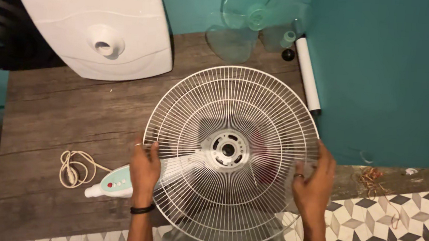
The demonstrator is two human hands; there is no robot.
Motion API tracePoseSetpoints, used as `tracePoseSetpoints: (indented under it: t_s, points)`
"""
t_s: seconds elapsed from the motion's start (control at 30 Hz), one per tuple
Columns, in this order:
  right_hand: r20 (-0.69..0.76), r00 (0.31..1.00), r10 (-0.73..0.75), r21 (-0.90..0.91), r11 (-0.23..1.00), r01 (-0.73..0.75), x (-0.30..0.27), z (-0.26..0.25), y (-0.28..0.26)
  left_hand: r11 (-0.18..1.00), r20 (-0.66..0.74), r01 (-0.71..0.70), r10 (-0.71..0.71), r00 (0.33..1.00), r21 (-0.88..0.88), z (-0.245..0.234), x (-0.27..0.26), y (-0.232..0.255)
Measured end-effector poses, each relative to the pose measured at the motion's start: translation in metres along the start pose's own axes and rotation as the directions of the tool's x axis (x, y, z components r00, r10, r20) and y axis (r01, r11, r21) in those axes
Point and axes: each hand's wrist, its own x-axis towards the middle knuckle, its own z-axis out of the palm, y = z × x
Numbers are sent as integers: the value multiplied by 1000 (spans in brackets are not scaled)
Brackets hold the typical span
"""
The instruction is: The person reassembles an electric fan by attaching the front grille to the motor housing and wiping the grille with a red cloth. The person then picks up the fan blades and wipes them with the cloth.
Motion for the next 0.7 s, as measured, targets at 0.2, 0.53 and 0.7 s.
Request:
tracePoseSetpoints:
  t_s: [0.2, 0.53, 0.7]
  points:
    - [127, 967, 220, 474, 843, -254, 11, 3, 52, 999, 7, 49, -49, 999, 4, 11, 3, -12]
    - [363, 757, 543, 464, 599, -652, -39, 94, 176, 995, -45, -73, 76, 996, 65, -4, -4, 10]
    - [340, 750, 568, 425, 618, -661, -37, 104, 207, 912, -61, -394, 402, 913, 113, -5, -15, 30]
